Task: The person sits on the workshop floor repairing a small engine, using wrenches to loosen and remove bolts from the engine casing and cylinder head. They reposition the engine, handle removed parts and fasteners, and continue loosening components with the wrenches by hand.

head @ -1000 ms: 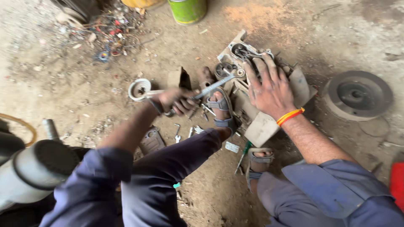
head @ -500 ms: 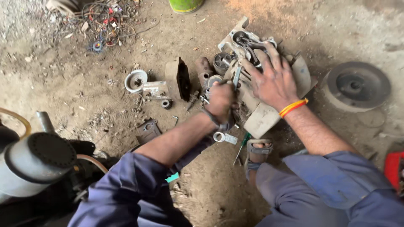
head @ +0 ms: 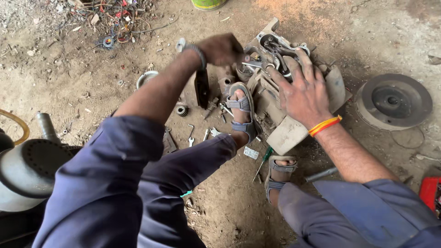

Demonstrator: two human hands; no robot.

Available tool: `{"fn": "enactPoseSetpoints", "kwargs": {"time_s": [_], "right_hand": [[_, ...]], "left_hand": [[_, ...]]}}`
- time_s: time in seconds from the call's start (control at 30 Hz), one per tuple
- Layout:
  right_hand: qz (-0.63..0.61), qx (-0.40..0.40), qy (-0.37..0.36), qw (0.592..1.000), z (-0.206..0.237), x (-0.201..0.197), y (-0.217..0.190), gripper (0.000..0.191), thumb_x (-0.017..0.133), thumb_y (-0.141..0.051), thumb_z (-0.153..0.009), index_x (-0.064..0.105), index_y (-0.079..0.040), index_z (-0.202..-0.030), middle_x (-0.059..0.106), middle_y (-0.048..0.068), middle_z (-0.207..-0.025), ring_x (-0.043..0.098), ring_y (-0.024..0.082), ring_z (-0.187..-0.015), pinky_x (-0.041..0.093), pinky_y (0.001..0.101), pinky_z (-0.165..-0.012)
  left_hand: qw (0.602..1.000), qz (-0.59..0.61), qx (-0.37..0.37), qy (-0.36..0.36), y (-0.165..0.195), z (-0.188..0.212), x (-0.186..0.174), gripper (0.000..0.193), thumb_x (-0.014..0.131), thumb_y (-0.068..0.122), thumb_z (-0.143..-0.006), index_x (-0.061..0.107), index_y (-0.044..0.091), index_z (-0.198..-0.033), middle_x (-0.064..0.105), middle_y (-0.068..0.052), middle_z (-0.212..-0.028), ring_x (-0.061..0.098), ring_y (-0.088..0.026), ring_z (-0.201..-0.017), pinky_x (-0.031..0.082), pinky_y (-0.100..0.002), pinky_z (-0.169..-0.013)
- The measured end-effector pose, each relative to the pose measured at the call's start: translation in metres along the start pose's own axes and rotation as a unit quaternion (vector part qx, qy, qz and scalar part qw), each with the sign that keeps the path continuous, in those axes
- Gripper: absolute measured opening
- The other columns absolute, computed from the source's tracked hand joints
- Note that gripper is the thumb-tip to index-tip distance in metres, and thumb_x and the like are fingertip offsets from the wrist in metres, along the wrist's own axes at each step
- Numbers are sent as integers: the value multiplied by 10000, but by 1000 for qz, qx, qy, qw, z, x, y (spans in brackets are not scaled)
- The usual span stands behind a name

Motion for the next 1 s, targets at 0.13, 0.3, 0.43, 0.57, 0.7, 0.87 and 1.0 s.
{"fn": "enactPoseSetpoints", "kwargs": {"time_s": [0.13,0.3,0.43,0.57,0.7,0.87,1.0], "right_hand": [[23,5,0,1000,0,-1,-1,610,662,-210,-932,619,-295,-1535,532,188,-1489,336,390,-1534,437,559,-1089],[39,8,12,999,1,0,-3,577,668,-239,-927,639,-279,-1501,548,179,-1468,362,382,-1512,433,551,-1082],[28,15,12,999,-1,-5,-6,545,671,-226,-928,662,-289,-1470,553,158,-1470,383,379,-1499,440,548,-1082],[28,9,15,999,-4,-7,-6,552,671,-210,-936,666,-284,-1483,559,157,-1473,392,375,-1497,457,539,-1091],[18,9,21,1000,-2,-2,-2,557,668,-226,-922,649,-300,-1474,573,190,-1419,410,391,-1470,471,540,-1031],[68,6,15,998,1,6,0,618,609,-258,-990,590,-184,-1604,573,205,-1435,417,382,-1476,477,526,-1021],[64,10,33,997,0,4,-3,616,608,-280,-954,606,-177,-1561,574,177,-1414,422,386,-1482,472,529,-1039]], "left_hand": [[992,-93,35,76,16,-11,-30,506,746,577,-860,828,84,-938,794,-85,-871,729,-207,-789,571,-406,-837],[986,-118,35,109,9,-21,-37,516,907,555,-747,828,56,-858,776,-87,-811,725,-201,-709,574,-361,-699],[973,-137,96,158,0,-46,-34,598,964,556,-674,762,28,-869,722,-105,-768,703,-253,-682,578,-379,-614],[970,-191,101,110,-11,-52,-35,750,838,720,-750,736,-17,-843,704,-152,-738,704,-286,-668,579,-405,-609],[959,-266,40,85,-30,-25,-28,885,487,894,-903,752,50,-931,695,-171,-716,689,-283,-700,549,-513,-753],[888,-378,123,230,-56,-16,3,923,329,843,-1048,727,10,-1049,707,-199,-860,657,-316,-882,417,-501,-1011],[887,-364,70,275,-76,-24,24,833,367,793,-1045,699,31,-1086,704,-212,-956,631,-333,-990,373,-506,-1036]]}}
Point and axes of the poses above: each hand's wrist, its own z-axis away from the middle knuckle, its own x-axis out of the palm, y = z × x, the point moved 1 cm from there along -z, towards the middle knuckle
